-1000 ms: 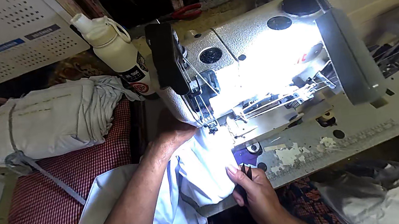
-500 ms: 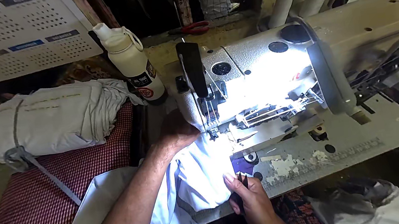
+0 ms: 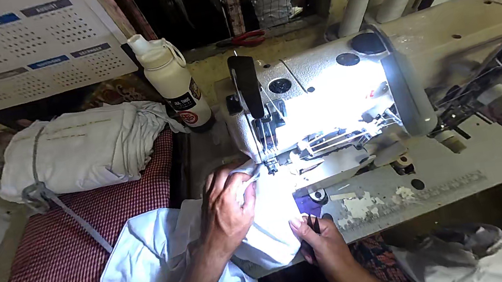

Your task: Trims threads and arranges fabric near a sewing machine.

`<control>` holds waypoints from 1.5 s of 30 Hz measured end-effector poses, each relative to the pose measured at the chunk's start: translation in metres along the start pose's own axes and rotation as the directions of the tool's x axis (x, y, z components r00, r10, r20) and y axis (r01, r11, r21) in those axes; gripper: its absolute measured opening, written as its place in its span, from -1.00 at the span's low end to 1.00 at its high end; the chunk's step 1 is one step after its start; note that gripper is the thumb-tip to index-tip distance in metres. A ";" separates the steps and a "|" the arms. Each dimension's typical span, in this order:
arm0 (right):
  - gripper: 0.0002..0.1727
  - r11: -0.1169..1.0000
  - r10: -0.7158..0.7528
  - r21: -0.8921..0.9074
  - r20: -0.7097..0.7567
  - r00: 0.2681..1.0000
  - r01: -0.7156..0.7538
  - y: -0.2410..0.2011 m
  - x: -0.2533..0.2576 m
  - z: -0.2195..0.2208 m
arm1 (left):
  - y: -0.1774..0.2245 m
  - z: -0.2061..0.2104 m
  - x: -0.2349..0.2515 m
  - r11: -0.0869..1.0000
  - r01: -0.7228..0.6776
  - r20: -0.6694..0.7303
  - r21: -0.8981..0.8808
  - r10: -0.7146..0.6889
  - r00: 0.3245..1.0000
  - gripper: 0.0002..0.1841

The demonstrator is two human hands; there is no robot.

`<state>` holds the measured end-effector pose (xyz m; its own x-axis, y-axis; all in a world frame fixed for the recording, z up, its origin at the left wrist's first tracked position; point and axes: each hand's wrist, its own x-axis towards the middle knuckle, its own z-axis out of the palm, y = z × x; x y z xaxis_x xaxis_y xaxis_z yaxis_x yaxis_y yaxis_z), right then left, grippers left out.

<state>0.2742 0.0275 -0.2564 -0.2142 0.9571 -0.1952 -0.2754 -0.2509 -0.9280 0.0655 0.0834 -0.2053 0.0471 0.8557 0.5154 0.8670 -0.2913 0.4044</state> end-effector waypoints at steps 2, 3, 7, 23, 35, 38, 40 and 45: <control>-0.63 1.000 -0.024 0.004 0.012 1.000 0.024 -0.006 -0.008 0.002 | -0.002 -0.003 0.003 0.998 0.037 0.012 -0.058 -0.036 0.999 -0.75; -0.64 0.999 -0.034 0.009 0.017 0.999 0.034 -0.008 -0.013 0.002 | -0.003 -0.003 0.004 0.997 0.044 0.016 -0.067 -0.043 0.999 -0.75; -0.66 0.999 -0.044 0.011 0.018 0.999 0.044 -0.009 -0.017 0.002 | -0.005 -0.001 0.010 0.998 0.025 0.000 -0.051 -0.025 1.000 -0.76; -0.76 0.988 -0.033 0.148 -0.083 0.996 0.045 -0.022 0.029 0.025 | -0.019 0.004 0.069 0.990 0.137 0.082 0.025 -0.139 0.987 -0.70; -0.68 0.859 -0.509 -0.200 -0.248 0.824 0.471 -0.057 -0.012 -0.039 | -0.014 -0.005 0.071 0.983 0.181 0.137 0.002 -0.180 0.974 -0.59; -0.67 0.756 -0.642 -0.268 -0.481 0.597 0.597 -0.131 -0.009 -0.111 | 0.004 -0.015 0.075 0.972 0.229 0.227 0.056 -0.236 0.945 -0.57; -0.69 0.675 -0.719 -0.364 -0.518 0.464 0.642 -0.180 0.011 -0.179 | 0.019 -0.018 0.079 0.968 0.241 0.262 0.076 -0.253 0.931 -0.65; -0.57 0.650 -0.696 -0.437 -0.016 0.718 0.621 -0.273 0.075 -0.323 | 0.019 0.017 0.062 0.979 0.103 0.159 0.177 -0.132 0.978 -0.64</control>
<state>0.6356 0.2144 -0.1202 0.0527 0.8638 0.5010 0.0975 0.4948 -0.8635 0.0935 0.1381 -0.1780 0.0108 0.9436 0.3308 0.9414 -0.1212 0.3149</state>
